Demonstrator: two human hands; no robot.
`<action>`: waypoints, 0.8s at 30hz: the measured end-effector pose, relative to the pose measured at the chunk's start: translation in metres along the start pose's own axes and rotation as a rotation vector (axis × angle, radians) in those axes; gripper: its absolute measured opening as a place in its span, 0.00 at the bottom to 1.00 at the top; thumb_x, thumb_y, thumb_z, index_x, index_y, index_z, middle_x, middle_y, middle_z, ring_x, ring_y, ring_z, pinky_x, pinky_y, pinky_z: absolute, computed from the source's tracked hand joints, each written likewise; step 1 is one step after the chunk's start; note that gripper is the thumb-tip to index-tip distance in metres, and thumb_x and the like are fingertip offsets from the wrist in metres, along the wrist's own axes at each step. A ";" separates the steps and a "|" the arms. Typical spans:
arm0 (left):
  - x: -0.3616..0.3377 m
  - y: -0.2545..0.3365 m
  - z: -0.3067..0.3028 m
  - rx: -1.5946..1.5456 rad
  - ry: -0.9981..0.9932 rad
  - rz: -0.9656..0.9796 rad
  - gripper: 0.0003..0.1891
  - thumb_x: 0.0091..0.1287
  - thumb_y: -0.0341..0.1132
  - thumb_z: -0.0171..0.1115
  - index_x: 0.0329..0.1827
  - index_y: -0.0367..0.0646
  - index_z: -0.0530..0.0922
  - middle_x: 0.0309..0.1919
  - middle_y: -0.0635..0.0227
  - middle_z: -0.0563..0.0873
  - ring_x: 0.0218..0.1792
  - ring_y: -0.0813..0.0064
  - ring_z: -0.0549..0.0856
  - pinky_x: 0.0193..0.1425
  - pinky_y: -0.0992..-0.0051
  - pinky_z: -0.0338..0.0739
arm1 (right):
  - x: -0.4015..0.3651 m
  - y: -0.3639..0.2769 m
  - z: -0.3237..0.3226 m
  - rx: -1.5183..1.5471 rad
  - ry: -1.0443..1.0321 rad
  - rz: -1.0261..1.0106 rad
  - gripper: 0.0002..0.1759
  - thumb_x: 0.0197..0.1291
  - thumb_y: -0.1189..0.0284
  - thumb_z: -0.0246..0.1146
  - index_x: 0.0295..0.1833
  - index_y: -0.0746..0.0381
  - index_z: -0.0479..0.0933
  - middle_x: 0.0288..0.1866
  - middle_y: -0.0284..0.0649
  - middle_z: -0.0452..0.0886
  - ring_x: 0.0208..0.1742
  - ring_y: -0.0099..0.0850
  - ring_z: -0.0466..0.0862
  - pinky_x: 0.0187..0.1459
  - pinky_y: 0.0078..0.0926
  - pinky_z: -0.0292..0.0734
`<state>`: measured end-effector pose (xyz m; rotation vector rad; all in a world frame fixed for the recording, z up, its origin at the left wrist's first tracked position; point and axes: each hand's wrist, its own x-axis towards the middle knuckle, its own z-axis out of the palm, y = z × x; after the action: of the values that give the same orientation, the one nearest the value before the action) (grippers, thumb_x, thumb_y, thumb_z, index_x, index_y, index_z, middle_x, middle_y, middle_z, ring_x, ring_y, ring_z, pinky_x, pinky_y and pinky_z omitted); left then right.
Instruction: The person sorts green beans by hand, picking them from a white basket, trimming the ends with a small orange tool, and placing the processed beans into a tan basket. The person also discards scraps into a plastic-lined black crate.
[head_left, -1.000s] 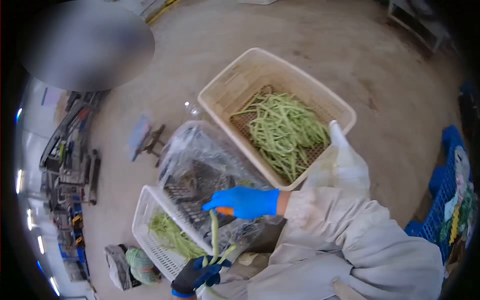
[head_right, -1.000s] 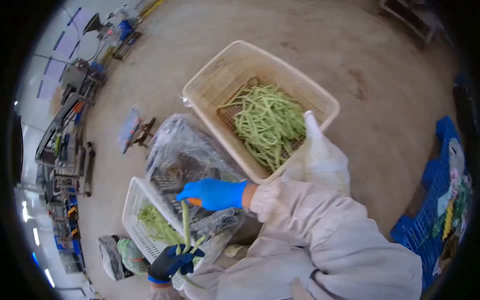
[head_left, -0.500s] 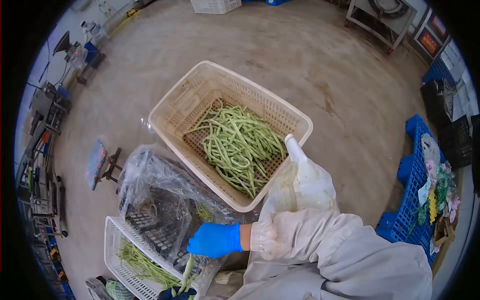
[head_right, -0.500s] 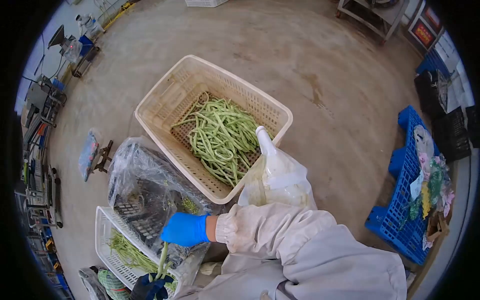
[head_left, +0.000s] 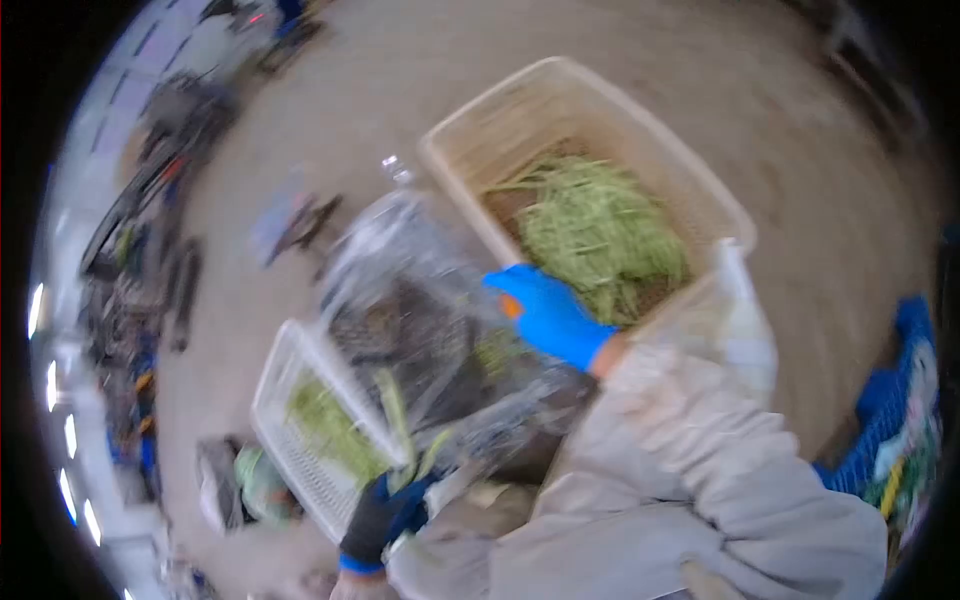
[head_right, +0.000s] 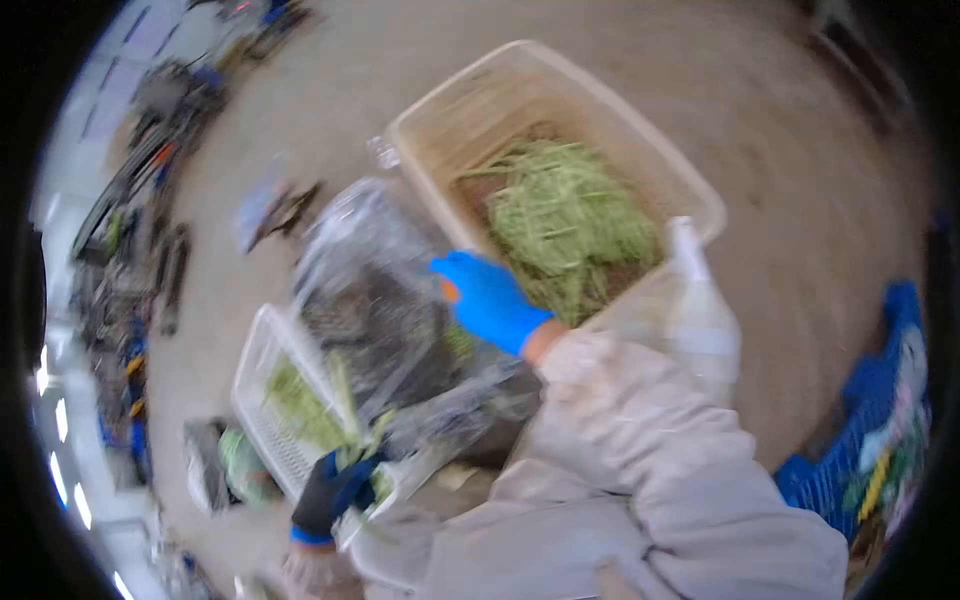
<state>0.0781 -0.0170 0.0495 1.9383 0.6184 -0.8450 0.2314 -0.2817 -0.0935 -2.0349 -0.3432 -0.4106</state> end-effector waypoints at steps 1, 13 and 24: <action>0.000 0.005 0.004 -0.077 -0.027 0.003 0.13 0.66 0.37 0.59 0.48 0.40 0.81 0.20 0.71 0.80 0.18 0.83 0.76 0.22 0.82 0.69 | -0.001 -0.004 0.010 -0.240 0.107 -0.253 0.17 0.58 0.72 0.57 0.54 0.58 0.75 0.39 0.49 0.78 0.39 0.49 0.78 0.39 0.41 0.75; 0.046 -0.015 0.031 0.550 0.018 0.460 0.15 0.60 0.43 0.62 0.37 0.39 0.78 0.20 0.57 0.82 0.25 0.58 0.84 0.31 0.64 0.76 | -0.053 -0.097 0.023 0.265 -0.809 -0.311 0.10 0.61 0.71 0.54 0.46 0.60 0.75 0.39 0.45 0.74 0.38 0.47 0.78 0.38 0.39 0.75; 0.040 0.008 0.040 0.722 -0.090 0.511 0.13 0.61 0.40 0.63 0.34 0.37 0.76 0.19 0.59 0.82 0.20 0.67 0.85 0.25 0.70 0.77 | -0.070 -0.080 0.043 0.266 -0.680 -0.459 0.09 0.48 0.74 0.60 0.36 0.64 0.75 0.36 0.48 0.78 0.37 0.47 0.80 0.36 0.40 0.77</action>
<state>0.0968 -0.0521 0.0091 2.5135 -0.2948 -0.8766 0.1416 -0.2112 -0.0799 -1.7694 -1.2251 0.0749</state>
